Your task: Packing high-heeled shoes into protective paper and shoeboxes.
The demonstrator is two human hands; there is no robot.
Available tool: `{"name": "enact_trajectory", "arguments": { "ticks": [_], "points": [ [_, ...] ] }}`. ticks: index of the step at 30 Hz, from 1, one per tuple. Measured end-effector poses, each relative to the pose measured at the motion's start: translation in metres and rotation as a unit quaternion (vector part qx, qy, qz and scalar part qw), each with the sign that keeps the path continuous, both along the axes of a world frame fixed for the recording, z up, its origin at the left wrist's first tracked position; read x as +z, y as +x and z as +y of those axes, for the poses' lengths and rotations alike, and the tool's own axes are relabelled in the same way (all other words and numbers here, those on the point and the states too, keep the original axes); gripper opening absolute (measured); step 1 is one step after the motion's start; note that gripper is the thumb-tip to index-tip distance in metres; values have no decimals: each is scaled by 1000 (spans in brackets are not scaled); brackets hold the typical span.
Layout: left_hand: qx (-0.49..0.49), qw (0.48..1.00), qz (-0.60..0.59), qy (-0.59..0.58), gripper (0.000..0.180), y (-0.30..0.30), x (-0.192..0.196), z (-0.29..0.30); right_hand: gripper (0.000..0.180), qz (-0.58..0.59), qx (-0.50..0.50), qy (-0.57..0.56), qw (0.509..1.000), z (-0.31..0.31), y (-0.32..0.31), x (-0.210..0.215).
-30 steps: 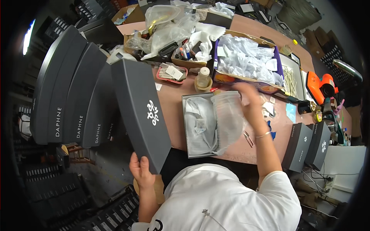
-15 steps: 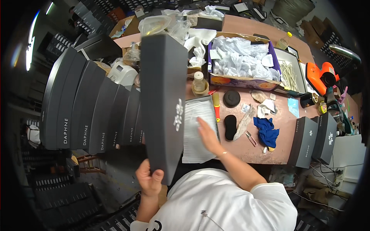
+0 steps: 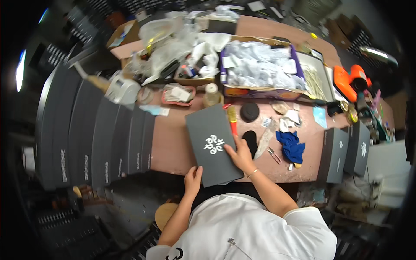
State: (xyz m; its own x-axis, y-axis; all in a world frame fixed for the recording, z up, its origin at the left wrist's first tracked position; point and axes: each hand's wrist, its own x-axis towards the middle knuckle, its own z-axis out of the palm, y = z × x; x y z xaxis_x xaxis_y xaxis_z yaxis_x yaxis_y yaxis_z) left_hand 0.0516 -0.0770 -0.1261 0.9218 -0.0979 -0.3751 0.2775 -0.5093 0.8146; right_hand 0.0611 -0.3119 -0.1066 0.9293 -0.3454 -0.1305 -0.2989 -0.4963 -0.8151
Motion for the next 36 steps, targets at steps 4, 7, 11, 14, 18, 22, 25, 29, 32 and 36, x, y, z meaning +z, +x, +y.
{"name": "enact_trajectory", "arguments": {
  "ticks": [4, 7, 11, 14, 18, 22, 25, 29, 32, 36],
  "points": [
    [3, 997, 14, -80, 27, -7, 12, -12, 58, 5, 21, 68, 997, -14, -16, -9],
    [65, 973, 130, -181, 31, -37, -21, -3, 68, 99, 29, 74, 992, -17, -38, -18],
    [27, 969, 211, -128, 62, 14, -37, -8, 71, 126, -20, 77, 989, -14, -26, -29],
    [92, 973, 172, -119, 62, 40, -35, -13, 69, 96, -7, 89, 991, -11, -20, -32],
    [41, 983, 140, -115, 66, 33, -3, -27, 67, 104, -10, 83, 991, -20, -9, -23],
    [24, 982, 162, -97, 73, 56, -32, -17, 68, 97, -38, 80, 991, -9, 0, -32],
    [7, 972, 184, -143, 78, 50, -23, -22, 69, 120, -35, 73, 989, -13, 4, -34],
    [-6, 968, 215, -127, 81, 48, -14, -12, 69, 95, -48, 60, 993, -1, -4, -40],
    [-7, 976, 205, -74, 78, 9, -2, 14, 70, 84, -44, 73, 993, 20, -45, -25],
    [-87, 970, 171, -148, 76, 23, -18, 28, 68, 97, -70, 83, 989, 35, -46, -37]
  ]
}}
